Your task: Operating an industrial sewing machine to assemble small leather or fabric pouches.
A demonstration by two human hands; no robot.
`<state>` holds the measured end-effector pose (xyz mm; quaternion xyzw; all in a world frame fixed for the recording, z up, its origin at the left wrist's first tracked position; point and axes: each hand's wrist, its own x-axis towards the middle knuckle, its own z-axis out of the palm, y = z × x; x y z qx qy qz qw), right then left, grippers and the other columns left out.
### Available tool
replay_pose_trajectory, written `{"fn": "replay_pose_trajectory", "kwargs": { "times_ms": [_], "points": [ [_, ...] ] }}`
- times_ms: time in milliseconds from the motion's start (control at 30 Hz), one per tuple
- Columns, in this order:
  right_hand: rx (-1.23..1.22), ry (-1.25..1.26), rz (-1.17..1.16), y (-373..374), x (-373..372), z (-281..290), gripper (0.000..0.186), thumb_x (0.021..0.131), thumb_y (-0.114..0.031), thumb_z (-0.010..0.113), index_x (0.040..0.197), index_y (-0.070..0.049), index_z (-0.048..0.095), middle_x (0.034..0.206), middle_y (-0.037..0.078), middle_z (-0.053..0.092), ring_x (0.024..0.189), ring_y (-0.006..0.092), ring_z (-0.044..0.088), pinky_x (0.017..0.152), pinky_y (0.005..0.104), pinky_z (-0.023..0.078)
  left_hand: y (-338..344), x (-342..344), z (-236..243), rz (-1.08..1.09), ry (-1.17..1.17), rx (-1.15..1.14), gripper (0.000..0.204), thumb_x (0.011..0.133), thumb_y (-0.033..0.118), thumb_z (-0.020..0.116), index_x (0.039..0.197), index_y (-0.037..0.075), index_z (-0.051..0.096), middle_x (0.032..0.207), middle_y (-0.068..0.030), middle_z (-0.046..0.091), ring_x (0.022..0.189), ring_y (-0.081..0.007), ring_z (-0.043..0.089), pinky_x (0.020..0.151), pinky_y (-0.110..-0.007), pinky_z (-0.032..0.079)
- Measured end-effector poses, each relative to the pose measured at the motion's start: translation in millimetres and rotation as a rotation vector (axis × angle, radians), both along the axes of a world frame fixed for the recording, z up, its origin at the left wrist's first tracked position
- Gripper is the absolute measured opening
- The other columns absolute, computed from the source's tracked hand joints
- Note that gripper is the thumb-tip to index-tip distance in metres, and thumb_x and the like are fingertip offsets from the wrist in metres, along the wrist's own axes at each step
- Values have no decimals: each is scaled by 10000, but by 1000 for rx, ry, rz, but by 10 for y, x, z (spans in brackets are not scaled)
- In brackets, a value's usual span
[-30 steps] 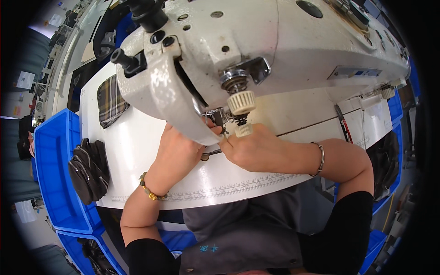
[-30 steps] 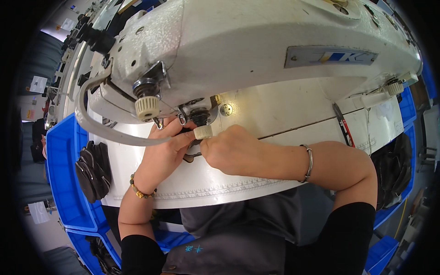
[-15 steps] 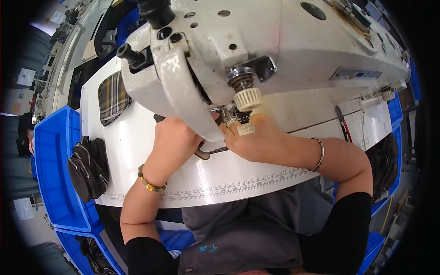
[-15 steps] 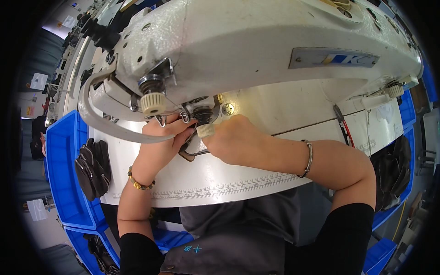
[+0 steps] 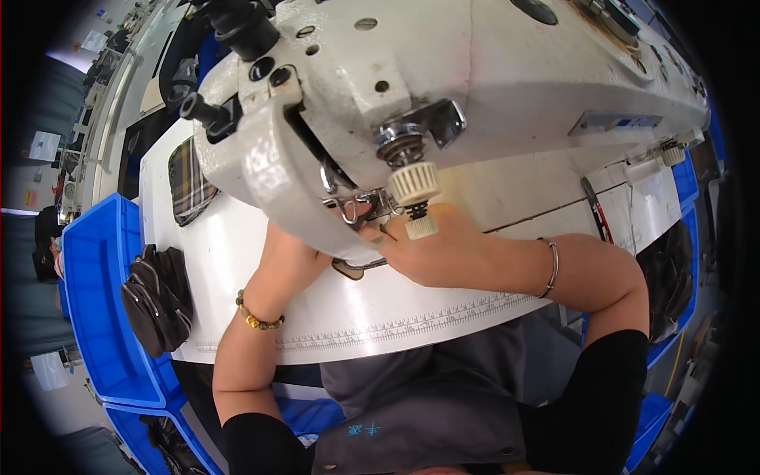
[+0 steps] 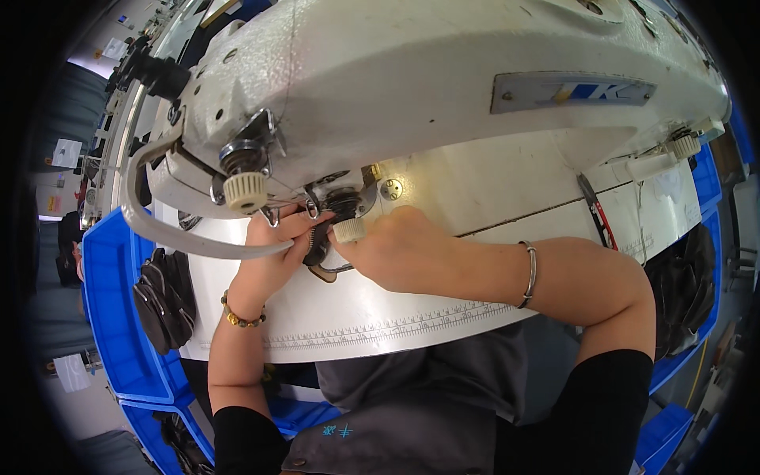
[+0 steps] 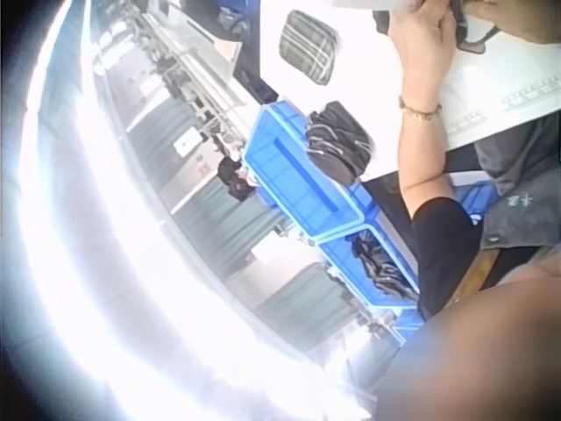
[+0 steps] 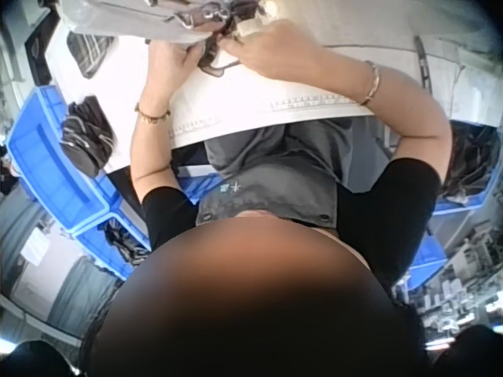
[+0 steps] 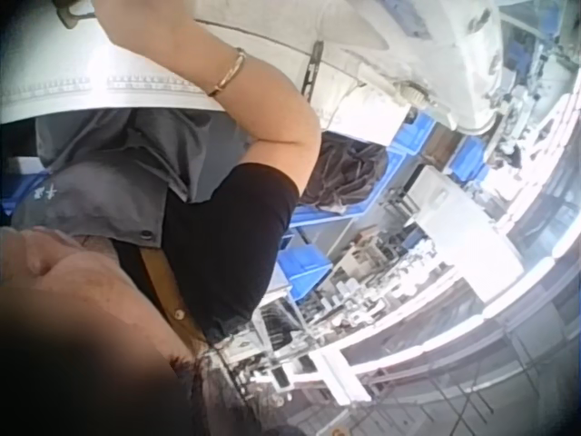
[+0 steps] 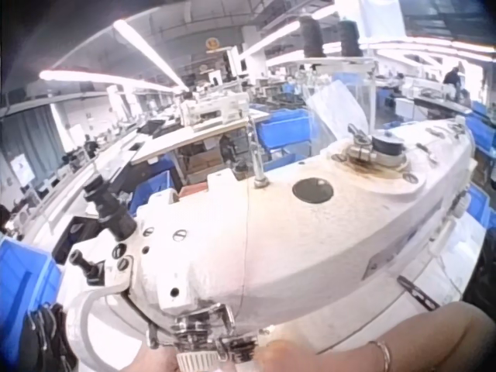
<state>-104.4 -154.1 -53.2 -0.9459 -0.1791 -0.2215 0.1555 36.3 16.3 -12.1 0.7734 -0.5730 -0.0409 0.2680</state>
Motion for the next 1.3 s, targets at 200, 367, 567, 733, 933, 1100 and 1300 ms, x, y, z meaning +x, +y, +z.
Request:
{"fn": "replay_pose_trajectory", "kwargs": {
  "times_ms": [200,367,567,733,933,1100,1300],
  "points": [
    [-48,87,23,10,-27,107,153,707,-113,617,841,-41,626,521,70,552,476,242,600,433,359,450,-58,-185,91,15,-138,-63,263,703,-54,661,928,62,734,745,-75,607,641,-243,594,567,-324,467],
    [1,66,41,3,-43,115,64,712,-102,612,755,-60,590,536,70,562,482,239,606,433,362,454,-78,-258,91,27,-220,-4,252,702,-32,679,926,70,736,738,-49,576,638,-241,585,563,-329,470],
    [-46,46,23,-4,-47,113,50,713,-98,611,735,-59,589,574,66,583,499,228,609,432,357,453,-124,-340,104,90,-173,35,237,717,-37,655,927,45,727,765,-83,590,672,-272,600,576,-350,479],
    [-21,26,22,-40,-26,51,35,707,-103,618,716,-69,610,591,65,589,520,225,614,438,358,457,-182,-363,133,139,-162,32,197,727,-1,652,913,23,713,804,-127,604,718,-299,613,611,-373,493],
    [-41,439,-1,-105,1,142,315,845,-125,566,1154,-83,617,863,50,645,633,253,633,523,356,496,-185,-377,110,224,40,38,182,767,-1,648,941,9,701,875,-151,651,782,-273,642,652,-321,498],
    [53,95,0,-99,-20,129,46,721,-115,621,697,-84,643,612,86,592,541,260,622,464,375,485,201,-65,7,424,531,64,150,839,-35,611,958,-7,698,967,-93,692,848,-151,632,726,-270,483],
    [-16,13,2,-130,-7,103,46,709,-108,632,673,-80,636,598,93,587,538,261,622,467,378,485,93,-247,221,190,-427,139,275,724,-101,588,865,86,734,833,-24,663,778,-192,598,771,-333,424]
  ]
}}
